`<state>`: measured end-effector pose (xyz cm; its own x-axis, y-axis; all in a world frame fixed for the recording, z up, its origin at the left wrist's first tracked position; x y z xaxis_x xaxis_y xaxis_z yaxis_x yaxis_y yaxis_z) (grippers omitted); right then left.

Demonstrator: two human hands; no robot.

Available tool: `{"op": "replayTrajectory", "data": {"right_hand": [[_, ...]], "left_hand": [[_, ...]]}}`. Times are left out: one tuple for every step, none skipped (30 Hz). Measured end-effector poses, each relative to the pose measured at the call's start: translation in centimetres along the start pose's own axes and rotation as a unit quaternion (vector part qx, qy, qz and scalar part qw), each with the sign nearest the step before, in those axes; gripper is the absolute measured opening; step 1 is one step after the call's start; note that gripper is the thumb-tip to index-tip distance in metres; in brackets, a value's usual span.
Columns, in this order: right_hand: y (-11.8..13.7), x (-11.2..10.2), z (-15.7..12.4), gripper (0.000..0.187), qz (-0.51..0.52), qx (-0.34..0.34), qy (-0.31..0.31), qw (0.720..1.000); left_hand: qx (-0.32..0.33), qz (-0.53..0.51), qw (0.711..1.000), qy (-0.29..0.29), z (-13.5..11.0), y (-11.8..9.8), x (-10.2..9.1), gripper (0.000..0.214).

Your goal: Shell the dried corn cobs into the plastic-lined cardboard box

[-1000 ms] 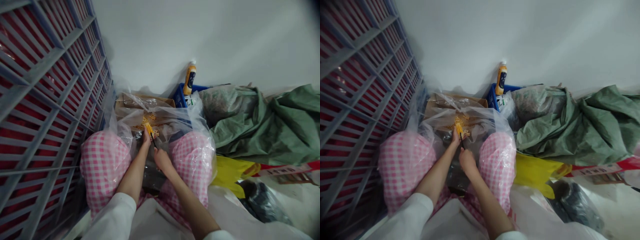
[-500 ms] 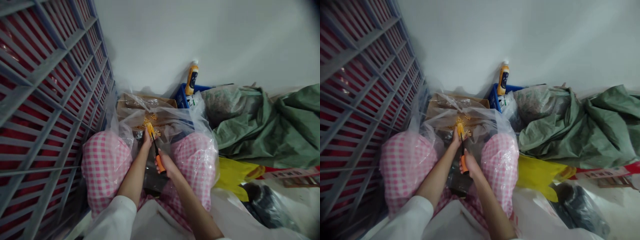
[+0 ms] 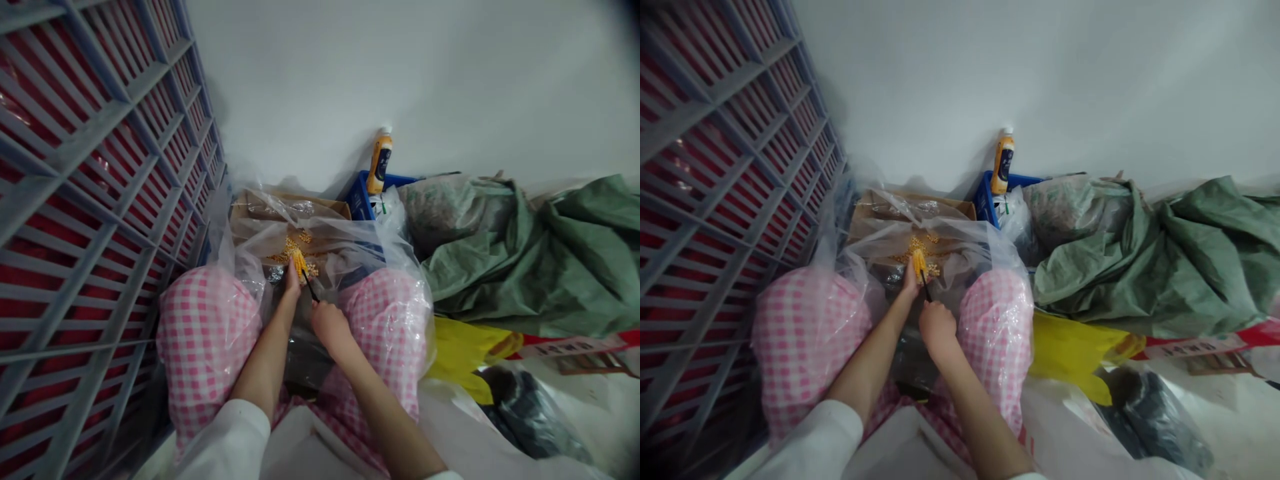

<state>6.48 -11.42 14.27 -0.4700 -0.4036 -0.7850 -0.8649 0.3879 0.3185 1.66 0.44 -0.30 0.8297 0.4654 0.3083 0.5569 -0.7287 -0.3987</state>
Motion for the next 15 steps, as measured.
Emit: {"op": "replayTrajectory", "data": {"right_hand": [[0.2,-0.2,0.1,0.040,-0.011,-0.002,0.004,1.000],[0.4,-0.4,0.1,0.040,-0.013,-0.002,0.005,1.000],[0.6,-0.5,0.2,0.040,-0.012,-0.003,0.004,1.000],[0.7,-0.4,0.3,0.041,-0.011,-0.002,0.002,1.000],[0.8,-0.2,0.4,0.041,-0.005,0.001,0.000,1.000],[0.9,0.1,0.4,0.041,0.004,0.006,-0.003,1.000],[0.9,0.5,0.5,0.041,0.016,0.013,-0.005,1.000],[0.9,0.9,0.6,0.042,0.028,0.020,-0.006,0.999],[0.9,1.3,0.7,0.042,0.041,0.027,-0.007,0.999],[0.9,1.7,0.8,0.042,0.058,0.033,-0.005,0.998],[0.8,2.0,1.0,0.041,0.079,0.037,0.001,0.996],[0.7,2.1,1.2,0.041,0.104,0.042,0.012,0.994],[0.5,2.1,1.5,0.041,0.136,0.046,0.030,0.989],[0.3,1.9,1.7,0.042,0.174,0.049,0.053,0.982],[0.0,1.6,1.9,0.044,0.215,0.051,0.080,0.972]], "left_hand": [[0.001,0.002,1.000,-0.001,0.1,0.0,0.0,0.046],[0.001,0.004,1.000,0.000,0.1,-0.1,0.0,0.046],[-0.001,0.004,1.000,0.003,0.2,-0.1,0.1,0.047],[-0.004,0.003,1.000,0.006,0.1,-0.2,0.1,0.049],[-0.007,0.002,1.000,0.009,0.1,-0.3,0.2,0.050],[-0.010,0.000,1.000,0.012,0.1,-0.3,0.3,0.052],[-0.013,-0.003,1.000,0.012,0.0,-0.4,0.4,0.053],[-0.015,-0.005,1.000,0.010,-0.1,-0.5,0.4,0.053],[-0.017,-0.007,1.000,0.008,-0.1,-0.5,0.5,0.053],[-0.018,-0.008,1.000,0.004,-0.1,-0.5,0.6,0.054],[-0.019,-0.009,1.000,0.000,-0.1,-0.5,0.6,0.054],[-0.020,-0.010,1.000,-0.004,-0.1,-0.5,0.7,0.054],[-0.020,-0.010,1.000,-0.007,0.0,-0.4,0.7,0.054],[-0.020,-0.012,1.000,-0.010,0.0,-0.3,0.8,0.054],[-0.020,-0.014,1.000,-0.012,0.1,-0.3,0.8,0.054]]}}
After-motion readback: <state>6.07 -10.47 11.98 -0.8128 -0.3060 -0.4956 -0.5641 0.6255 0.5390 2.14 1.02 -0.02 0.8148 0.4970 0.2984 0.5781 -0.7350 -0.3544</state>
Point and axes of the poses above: each hand's wrist, its own z-axis towards the middle knuckle, its own x-axis out of the palm, y = z × x, the point moved 2 cm from there along z, towards the middle knuckle, and after that the axes turned 8 degrees about -x, right-handed, at the moved point
